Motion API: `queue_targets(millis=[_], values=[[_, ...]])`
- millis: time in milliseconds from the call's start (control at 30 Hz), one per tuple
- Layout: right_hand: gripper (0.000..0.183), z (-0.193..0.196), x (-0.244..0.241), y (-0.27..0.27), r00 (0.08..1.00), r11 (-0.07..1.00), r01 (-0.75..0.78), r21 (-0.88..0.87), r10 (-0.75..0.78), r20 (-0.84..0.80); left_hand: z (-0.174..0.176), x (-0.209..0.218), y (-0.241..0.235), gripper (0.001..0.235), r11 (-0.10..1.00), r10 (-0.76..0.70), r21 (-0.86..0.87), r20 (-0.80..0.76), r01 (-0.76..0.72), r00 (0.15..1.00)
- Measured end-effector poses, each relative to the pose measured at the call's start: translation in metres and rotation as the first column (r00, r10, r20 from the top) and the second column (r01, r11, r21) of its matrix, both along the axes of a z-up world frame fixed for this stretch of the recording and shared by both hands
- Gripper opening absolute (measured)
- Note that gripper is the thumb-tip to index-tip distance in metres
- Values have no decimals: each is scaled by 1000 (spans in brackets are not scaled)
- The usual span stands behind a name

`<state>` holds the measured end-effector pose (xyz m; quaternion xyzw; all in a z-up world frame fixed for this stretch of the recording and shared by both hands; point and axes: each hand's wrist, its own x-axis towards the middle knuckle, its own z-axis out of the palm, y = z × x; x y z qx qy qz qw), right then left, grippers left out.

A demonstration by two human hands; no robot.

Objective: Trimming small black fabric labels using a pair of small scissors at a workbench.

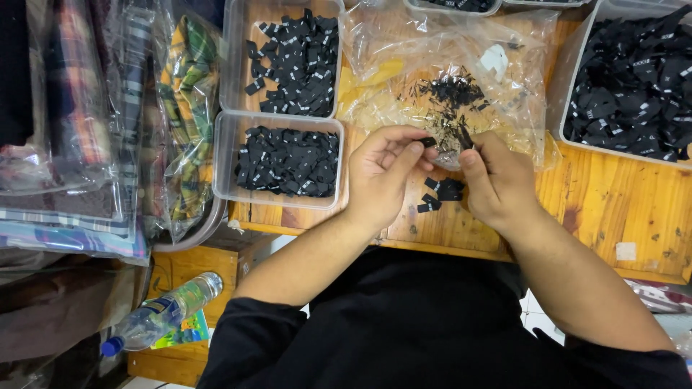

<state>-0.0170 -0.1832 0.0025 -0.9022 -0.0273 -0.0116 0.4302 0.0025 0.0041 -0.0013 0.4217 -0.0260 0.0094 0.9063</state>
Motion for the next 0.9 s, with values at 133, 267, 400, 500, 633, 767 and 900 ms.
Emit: queue_targets(millis=[133,267,400,500,633,767,900], values=[[29,-9,-1,-3,999,999,16,28,-16,30,5,-2,-2,18,997,-9,-78,-34,6,999],[30,-3,3,1,998,987,-13,161,2,70,2,-3,-3,23,984,-39,-174,-30,33,999],[34,1,5,-1,993,961,-43,273,13,113,6,-4,-2,24,989,-46,-144,-21,42,999],[22,24,8,7,987,982,-55,180,26,161,3,-3,-1,24,997,-52,-47,23,53,998],[19,18,6,11,986,967,-39,251,-4,167,-2,-4,-4,22,998,-64,4,12,64,998],[17,18,4,11,989,960,-5,280,-36,143,1,-5,-4,25,998,-62,25,11,62,998],[16,21,5,10,986,957,-1,289,-47,160,0,-10,-6,26,994,-41,104,10,40,999]])
